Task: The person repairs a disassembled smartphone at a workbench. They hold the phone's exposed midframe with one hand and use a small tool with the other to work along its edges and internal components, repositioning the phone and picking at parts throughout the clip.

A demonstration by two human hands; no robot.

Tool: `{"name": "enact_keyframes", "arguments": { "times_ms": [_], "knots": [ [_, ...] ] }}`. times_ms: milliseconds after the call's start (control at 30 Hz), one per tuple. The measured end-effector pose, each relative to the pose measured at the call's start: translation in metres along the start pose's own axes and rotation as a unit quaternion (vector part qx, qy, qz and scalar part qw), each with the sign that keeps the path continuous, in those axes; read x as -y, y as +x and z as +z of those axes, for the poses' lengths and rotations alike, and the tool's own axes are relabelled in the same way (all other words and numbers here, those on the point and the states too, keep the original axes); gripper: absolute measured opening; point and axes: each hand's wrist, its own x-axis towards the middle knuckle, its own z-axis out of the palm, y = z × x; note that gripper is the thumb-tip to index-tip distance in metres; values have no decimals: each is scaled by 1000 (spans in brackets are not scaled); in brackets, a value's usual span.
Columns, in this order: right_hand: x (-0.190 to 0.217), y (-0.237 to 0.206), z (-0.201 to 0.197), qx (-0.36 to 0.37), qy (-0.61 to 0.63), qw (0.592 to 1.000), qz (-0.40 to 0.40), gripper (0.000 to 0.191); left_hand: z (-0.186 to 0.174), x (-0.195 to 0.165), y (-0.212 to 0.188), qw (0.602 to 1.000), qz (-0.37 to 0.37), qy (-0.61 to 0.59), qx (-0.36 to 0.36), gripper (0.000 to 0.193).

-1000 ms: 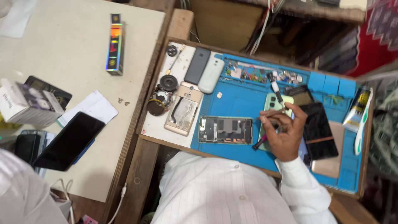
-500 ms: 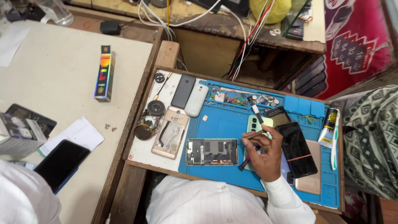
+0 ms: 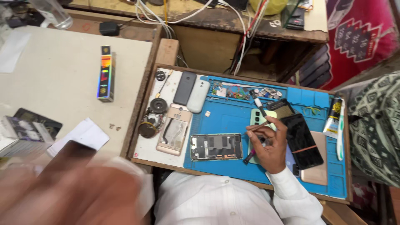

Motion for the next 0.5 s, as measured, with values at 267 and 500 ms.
{"name": "enact_keyframes", "arguments": {
  "times_ms": [267, 500],
  "knots": [
    [0, -2, -1, -2, 26, 999, 20, 62, 46, 62, -156, 848, -260, 142, 440, 72],
    [7, 21, -1, 84, -64, 994, -24, 60, 62, 51, -226, 793, -323, 117, 503, 107]
  ]
}}
